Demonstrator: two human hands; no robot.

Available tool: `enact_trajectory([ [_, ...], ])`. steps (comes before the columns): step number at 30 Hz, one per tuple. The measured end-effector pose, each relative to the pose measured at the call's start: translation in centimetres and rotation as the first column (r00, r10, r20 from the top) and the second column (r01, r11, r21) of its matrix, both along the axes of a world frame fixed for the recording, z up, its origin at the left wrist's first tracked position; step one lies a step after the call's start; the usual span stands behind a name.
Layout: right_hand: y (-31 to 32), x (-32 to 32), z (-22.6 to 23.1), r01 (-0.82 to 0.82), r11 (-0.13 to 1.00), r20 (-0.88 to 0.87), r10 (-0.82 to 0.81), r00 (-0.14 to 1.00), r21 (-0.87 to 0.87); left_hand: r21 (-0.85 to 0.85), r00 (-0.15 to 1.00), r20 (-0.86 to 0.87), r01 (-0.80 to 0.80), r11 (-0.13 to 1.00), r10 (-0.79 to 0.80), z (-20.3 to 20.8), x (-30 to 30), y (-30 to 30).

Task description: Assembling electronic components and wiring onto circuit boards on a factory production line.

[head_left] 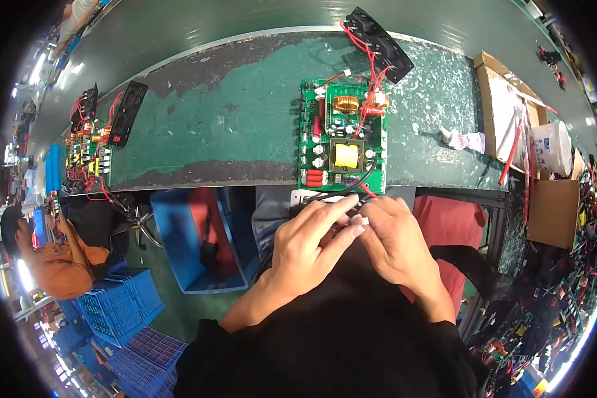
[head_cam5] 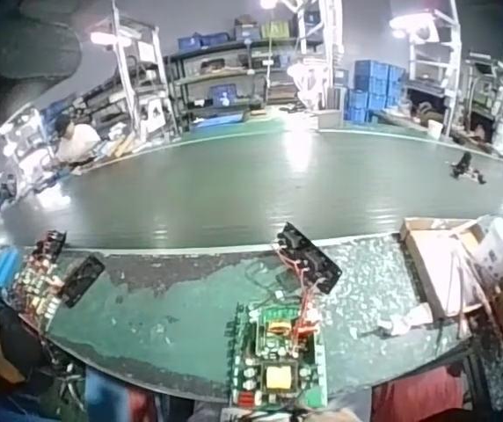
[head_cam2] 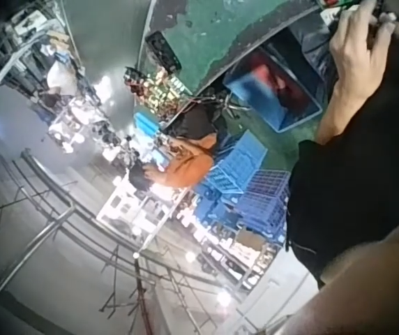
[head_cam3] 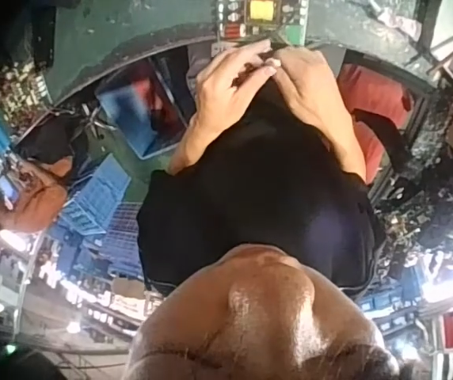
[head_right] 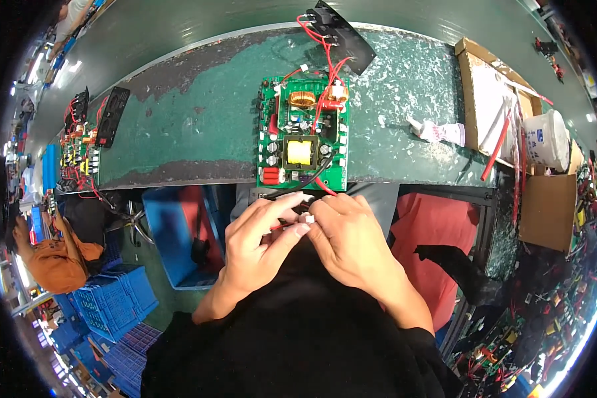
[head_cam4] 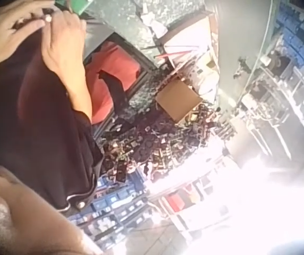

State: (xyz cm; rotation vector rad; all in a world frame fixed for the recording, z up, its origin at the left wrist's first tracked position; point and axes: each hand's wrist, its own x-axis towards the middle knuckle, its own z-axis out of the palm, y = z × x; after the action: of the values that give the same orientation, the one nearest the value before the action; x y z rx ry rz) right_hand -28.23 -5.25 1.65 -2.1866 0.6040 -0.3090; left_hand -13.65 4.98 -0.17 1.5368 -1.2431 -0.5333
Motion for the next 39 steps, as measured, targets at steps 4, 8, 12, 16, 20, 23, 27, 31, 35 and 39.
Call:
enact_trajectory([
  [4, -0.2, 0.1, 0.8, -0.032, 0.999, -0.072, 0.032, 0.997, -0.005, -0.168, 0.982, 0.188, 0.05, 0.984, -0.018, -0.5, 0.5, -0.3],
  [8, -0.5, -0.1, 0.4, -0.104, 0.991, -0.156, 0.115, 0.981, 0.081, -0.219, 0.933, 0.357, 0.122, 0.968, -0.037, -1.5, 0.9, 0.0],
  [12, -0.7, 0.3, 0.2, 0.066, 0.992, -0.005, -0.066, 0.998, 0.105, -0.166, 0.961, 0.273, 0.084, 0.983, -0.036, -1.6, 0.5, 0.3],
  [16, -0.2, -0.4, -1.2, 0.233, 0.948, 0.208, -0.279, 0.938, 0.218, -0.064, 0.981, -0.168, -0.112, 0.992, 0.099, -1.7, -1.1, 0.3],
  [20, 0.6, 0.4, -1.7, 0.25, 0.913, 0.283, -0.346, 0.894, 0.323, -0.063, 0.969, -0.237, -0.088, 0.994, 0.071, -1.7, -0.7, 0.1],
  [23, 1.0, 0.8, -1.7, 0.311, 0.881, 0.264, -0.414, 0.871, 0.356, 0.009, 0.977, -0.148, -0.156, 0.988, 0.156, -1.0, -0.9, 0.3],
  [27, 1.1, 1.6, -2.0, 0.512, 0.75, 0.261, -0.639, 0.723, 0.42, 0.016, 0.972, 0.139, -0.191, 0.981, 0.187, -1.9, -0.3, 0.0],
  [31, 0.0, 3.4, 0.4, 0.42, 0.896, 0.192, -0.391, 0.9, -0.142, 0.095, 0.985, 0.018, -0.172, 0.981, 0.171, -1.6, -0.8, 0.9],
  [35, -1.2, 5.4, 1.1, 0.143, 0.841, -0.013, -0.175, 0.984, -0.522, 0.121, 0.992, 0.008, -0.129, 0.984, 0.129, -1.4, -0.9, 1.0],
  [39, -0.7, 6.8, 1.7, 0.009, 0.772, -0.193, -0.171, 0.966, -0.635, 0.042, 0.971, -0.166, -0.17, 0.985, 0.174, -2.8, -0.7, 1.1],
])
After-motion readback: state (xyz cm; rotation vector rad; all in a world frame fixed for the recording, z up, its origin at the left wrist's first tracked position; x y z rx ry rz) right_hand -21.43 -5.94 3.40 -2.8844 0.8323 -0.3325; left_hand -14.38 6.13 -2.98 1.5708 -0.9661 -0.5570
